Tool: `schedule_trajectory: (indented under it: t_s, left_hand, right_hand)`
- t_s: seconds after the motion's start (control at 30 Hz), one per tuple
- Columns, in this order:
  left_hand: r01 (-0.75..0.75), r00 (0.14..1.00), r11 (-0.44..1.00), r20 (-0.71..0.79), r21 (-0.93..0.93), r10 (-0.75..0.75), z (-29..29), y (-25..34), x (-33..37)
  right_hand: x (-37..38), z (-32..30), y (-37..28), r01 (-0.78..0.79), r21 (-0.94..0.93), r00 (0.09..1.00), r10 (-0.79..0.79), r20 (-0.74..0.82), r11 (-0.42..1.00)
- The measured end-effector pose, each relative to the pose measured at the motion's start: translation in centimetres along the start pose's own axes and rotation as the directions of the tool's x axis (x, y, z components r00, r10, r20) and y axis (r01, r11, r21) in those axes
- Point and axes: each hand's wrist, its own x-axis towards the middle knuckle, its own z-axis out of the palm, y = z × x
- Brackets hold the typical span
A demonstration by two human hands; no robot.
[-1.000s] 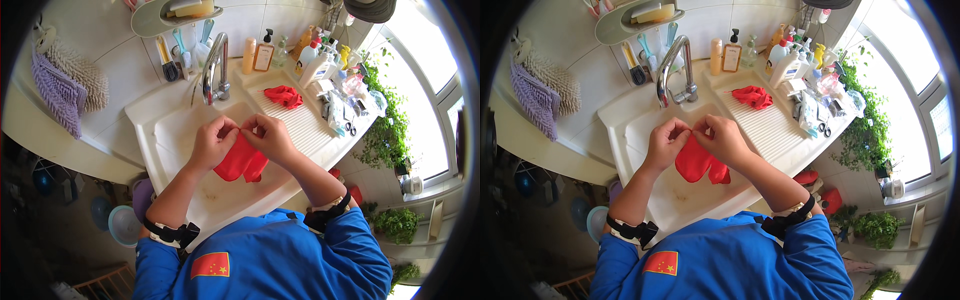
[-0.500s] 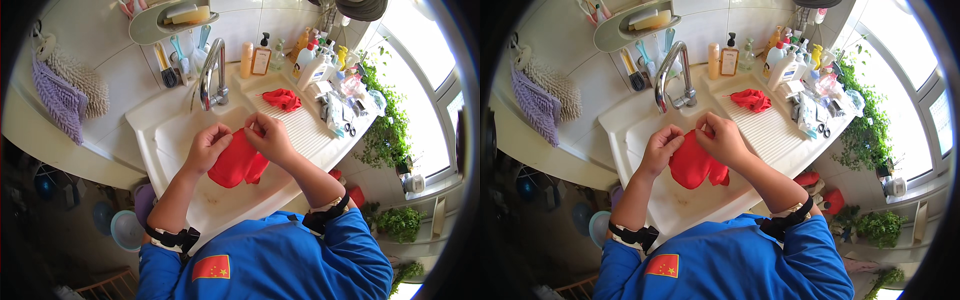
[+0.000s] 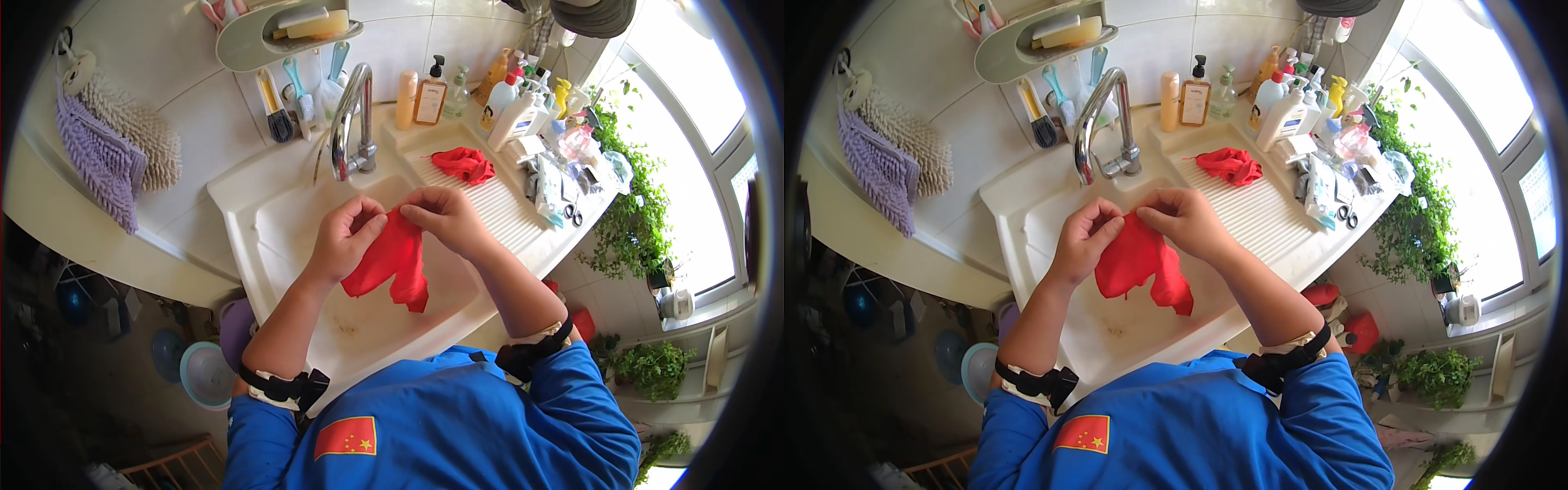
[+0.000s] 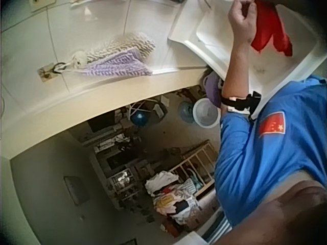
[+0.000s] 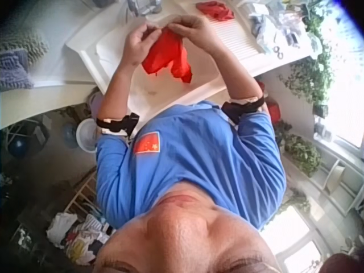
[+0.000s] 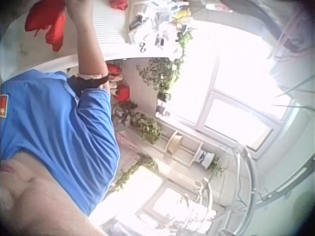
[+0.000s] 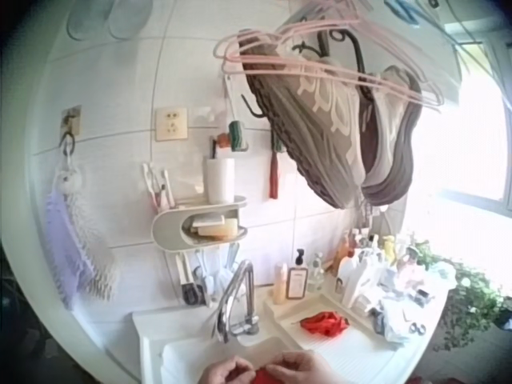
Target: The person holds a red cloth over a sink, applies soap from a bar, and rubs the cloth together with their hands under running water.
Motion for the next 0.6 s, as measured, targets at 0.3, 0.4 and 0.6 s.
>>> schedule_trajectory:
  t_s: [0.3, 0.4, 0.6]
  left_hand:
    - [0.008, 1.000, 0.999, -0.013, 0.041, -0.008, 0.2, 0.4, 0.1]
    - [0.038, 0.999, 0.997, -0.006, 0.074, -0.038, 0.2, 0.3, -0.1]
    - [0.053, 0.998, 0.988, 0.008, 0.145, -0.055, -0.1, -0.5, -1.0]
  right_hand:
    - [0.4, -0.6, 0.4, -0.002, -0.112, 1.000, 0.001, -0.013, 0.994]
    - [0.3, -0.1, -0.3, 0.083, -0.349, 0.988, -0.122, -0.091, 0.933]
    - [1.6, -0.5, 0.3, 0.231, -0.620, 0.841, -0.474, -0.260, 0.750]
